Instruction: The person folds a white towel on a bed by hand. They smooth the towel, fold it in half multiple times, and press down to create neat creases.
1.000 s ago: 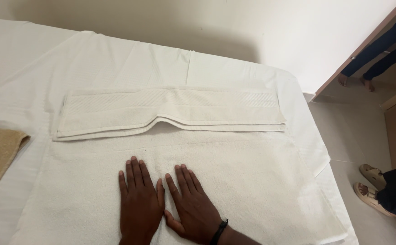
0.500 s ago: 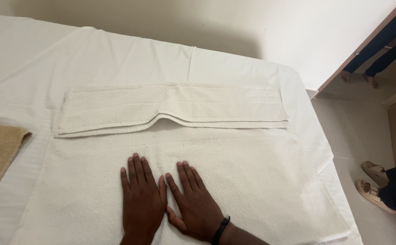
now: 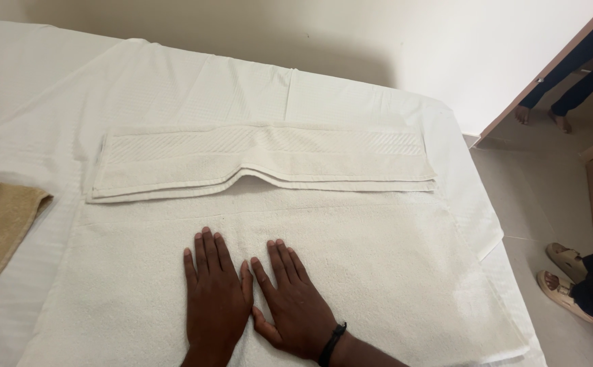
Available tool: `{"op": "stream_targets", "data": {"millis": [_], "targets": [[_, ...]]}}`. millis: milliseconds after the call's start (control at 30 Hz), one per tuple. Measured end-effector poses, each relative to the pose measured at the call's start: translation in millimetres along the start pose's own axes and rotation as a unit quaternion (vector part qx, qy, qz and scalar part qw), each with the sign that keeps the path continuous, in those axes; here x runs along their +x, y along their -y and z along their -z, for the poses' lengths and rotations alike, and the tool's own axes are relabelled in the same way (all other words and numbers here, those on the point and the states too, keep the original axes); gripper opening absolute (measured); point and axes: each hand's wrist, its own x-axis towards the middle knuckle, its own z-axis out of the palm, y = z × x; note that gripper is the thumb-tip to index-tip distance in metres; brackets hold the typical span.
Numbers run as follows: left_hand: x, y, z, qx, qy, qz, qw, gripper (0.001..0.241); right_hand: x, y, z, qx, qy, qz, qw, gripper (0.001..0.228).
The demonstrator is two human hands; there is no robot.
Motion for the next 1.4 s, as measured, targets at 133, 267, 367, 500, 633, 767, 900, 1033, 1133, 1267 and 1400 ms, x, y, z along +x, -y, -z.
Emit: {"op": "stream_targets", "data": {"millis": [133, 267, 367, 500, 633, 767, 900, 1033, 1133, 1267, 1400], "targets": [[-1, 0, 1, 0.018, 0.007, -0.007, 1.0, 0.071, 0, 1, 4, 0.01, 0.0, -0.003, 1.0, 0.079], [-1, 0, -1, 0.009, 0.013, 0.005, 1.0, 0.071, 2, 3, 7, 0.019, 0.006, -0.011, 1.0, 0.078], [-2, 1, -3, 0.003, -0.001, 0.002, 1.0, 0.071, 2, 3, 9, 0.026, 0.002, -0.01, 1.0, 0.077], [-2, 1, -4, -0.012, -0.009, 0.004, 1.0, 0.073, 2, 3, 8, 0.027, 0.004, 0.012, 1.0, 0.074], [-2, 1, -5, -0.007, -0.001, 0.004, 1.0, 0.072, 5, 4, 9, 0.049, 0.021, 0.017, 0.998, 0.075], [-2, 2, -6, -0.013, -0.003, 0.006, 1.0, 0.07, 8, 3, 8, 0.055, 0.01, 0.026, 0.998, 0.075], [-2, 2, -6, -0.037, -0.01, 0.011, 0.999, 0.07, 17, -7, 5, 0.064, 0.019, 0.0, 0.998, 0.07], [-3, 5, -2, -0.032, -0.009, 0.007, 0.999, 0.07, 24, -75, -2, 0.067, -0.006, -0.109, 0.992, 0.075], [1, 3, -2, -0.02, -0.002, 0.0, 1.0, 0.071, 3, -152, -1, -0.027, -0.039, -0.209, 0.977, 0.078], [4, 1, 0, -0.013, 0.034, 0.014, 0.999, 0.073, -62, -245, 17, -0.104, -0.021, -0.415, 0.904, 0.087], [18, -11, -3, 0.059, 0.093, 0.011, 0.994, 0.071, -117, -301, 26, -0.13, -0.004, -0.508, 0.852, 0.091]]}}
